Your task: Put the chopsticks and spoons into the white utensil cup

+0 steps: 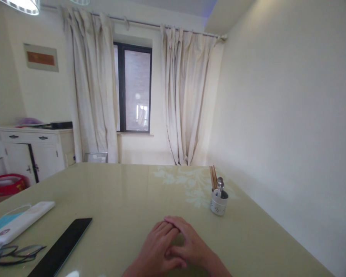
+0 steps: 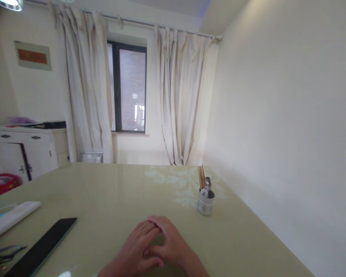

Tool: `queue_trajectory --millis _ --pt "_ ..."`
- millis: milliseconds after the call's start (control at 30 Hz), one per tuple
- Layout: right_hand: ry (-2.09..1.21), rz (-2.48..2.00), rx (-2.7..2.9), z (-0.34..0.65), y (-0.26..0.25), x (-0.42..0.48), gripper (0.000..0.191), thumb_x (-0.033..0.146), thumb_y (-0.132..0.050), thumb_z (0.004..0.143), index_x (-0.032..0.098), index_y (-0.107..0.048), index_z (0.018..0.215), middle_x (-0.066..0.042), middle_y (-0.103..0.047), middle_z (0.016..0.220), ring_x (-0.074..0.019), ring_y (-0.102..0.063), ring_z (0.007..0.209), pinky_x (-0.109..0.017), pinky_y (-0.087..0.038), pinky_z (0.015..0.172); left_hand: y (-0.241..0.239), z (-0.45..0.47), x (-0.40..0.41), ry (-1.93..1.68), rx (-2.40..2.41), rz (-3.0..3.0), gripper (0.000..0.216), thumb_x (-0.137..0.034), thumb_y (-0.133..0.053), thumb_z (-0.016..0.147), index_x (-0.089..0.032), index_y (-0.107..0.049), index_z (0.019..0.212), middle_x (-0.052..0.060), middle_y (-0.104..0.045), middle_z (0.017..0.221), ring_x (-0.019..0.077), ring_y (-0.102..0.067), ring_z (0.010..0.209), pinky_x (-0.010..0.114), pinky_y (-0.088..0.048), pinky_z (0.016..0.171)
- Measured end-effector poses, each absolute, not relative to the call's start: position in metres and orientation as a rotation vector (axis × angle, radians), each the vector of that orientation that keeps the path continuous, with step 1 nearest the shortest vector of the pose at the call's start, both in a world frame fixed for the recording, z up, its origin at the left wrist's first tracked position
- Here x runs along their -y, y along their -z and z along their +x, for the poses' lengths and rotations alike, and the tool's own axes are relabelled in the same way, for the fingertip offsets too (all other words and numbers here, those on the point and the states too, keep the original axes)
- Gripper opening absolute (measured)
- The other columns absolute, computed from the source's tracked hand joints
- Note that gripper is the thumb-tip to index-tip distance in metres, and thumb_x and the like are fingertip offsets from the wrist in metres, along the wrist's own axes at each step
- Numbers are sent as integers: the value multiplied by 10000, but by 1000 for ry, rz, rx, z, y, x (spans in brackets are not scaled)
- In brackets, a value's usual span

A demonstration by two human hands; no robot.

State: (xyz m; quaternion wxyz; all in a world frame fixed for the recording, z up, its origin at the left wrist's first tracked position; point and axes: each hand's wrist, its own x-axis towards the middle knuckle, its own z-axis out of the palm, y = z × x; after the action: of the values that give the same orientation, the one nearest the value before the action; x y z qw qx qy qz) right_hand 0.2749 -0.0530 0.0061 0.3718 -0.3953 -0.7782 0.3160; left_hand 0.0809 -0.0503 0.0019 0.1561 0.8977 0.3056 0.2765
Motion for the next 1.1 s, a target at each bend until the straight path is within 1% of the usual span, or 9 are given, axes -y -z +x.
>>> queue_trajectory --millis 133,200,367,467,533,767,933,1033,1100 --pt "-768 -1038 2060 276 -3 49 693 226 -734 727 209 -694 1418 -147 -738 1372 -335 -678 1259 -505 -487 1146 2 87 52 -828 -808 2622 418 -605 -690 947 -288 -748 1212 56 -761 1312 270 -654 1290 403 -437 1160" --pt "-729 -1060 2088 277 -2 47 685 217 -702 706 196 -711 1391 -146 -755 1341 -328 -690 1227 -486 -501 1123 6 89 52 -876 -808 2643 356 -577 -697 951 -277 -765 1129 48 -776 1258 257 -667 1255 391 -446 1136" --pt "-574 -1063 2142 284 -1 42 633 229 -698 690 200 -743 1321 -131 -786 1265 -317 -708 1171 -449 -511 1089 10 95 52 -1001 -779 2744 272 -466 -770 939 -251 -749 1104 34 -794 1167 241 -700 1124 363 -508 995" --pt "-469 -1075 2147 291 0 39 595 229 -679 727 215 -729 1320 -120 -778 1258 -308 -696 1175 -442 -504 1088 8 98 55 -1117 -788 2776 159 -369 -741 976 -258 -740 1090 10 -794 1021 218 -699 965 339 -521 869" --pt "-391 -1096 2130 295 -1 38 555 232 -682 753 207 -726 1307 -123 -773 1239 -309 -688 1162 -441 -505 1073 7 100 56 -1171 -800 2755 102 -322 -702 1004 -267 -744 1079 4 -786 974 206 -689 912 326 -521 829" --pt "-177 -1103 2164 295 -12 39 487 321 -797 794 218 -733 1266 -111 -770 1182 -313 -675 1102 -443 -516 1013 7 102 53 -1010 -884 2586 40 -242 -713 990 -228 -746 973 20 -764 984 205 -689 930 303 -538 813" --pt "-90 -1101 2153 301 -17 39 491 371 -870 814 233 -738 1267 -107 -770 1172 -315 -680 1098 -448 -523 1006 4 98 49 -904 -955 2493 178 -227 -601 1039 -246 -774 1076 47 -751 1032 218 -691 991 316 -533 877" --pt "11 -1128 2007 324 -15 35 441 453 -877 842 250 -750 1213 -106 -765 1135 -320 -681 1083 -459 -533 988 4 85 41 -932 -1048 2413 243 -254 -550 1045 -226 -788 1008 72 -746 981 226 -696 959 319 -521 872" --pt "104 -1182 1766 346 -13 30 365 513 -817 888 243 -751 1123 -91 -739 1038 -308 -676 1013 -458 -543 948 6 72 34 -979 -1122 2324 278 -312 -548 1037 -218 -788 934 75 -744 927 223 -696 901 312 -510 836"
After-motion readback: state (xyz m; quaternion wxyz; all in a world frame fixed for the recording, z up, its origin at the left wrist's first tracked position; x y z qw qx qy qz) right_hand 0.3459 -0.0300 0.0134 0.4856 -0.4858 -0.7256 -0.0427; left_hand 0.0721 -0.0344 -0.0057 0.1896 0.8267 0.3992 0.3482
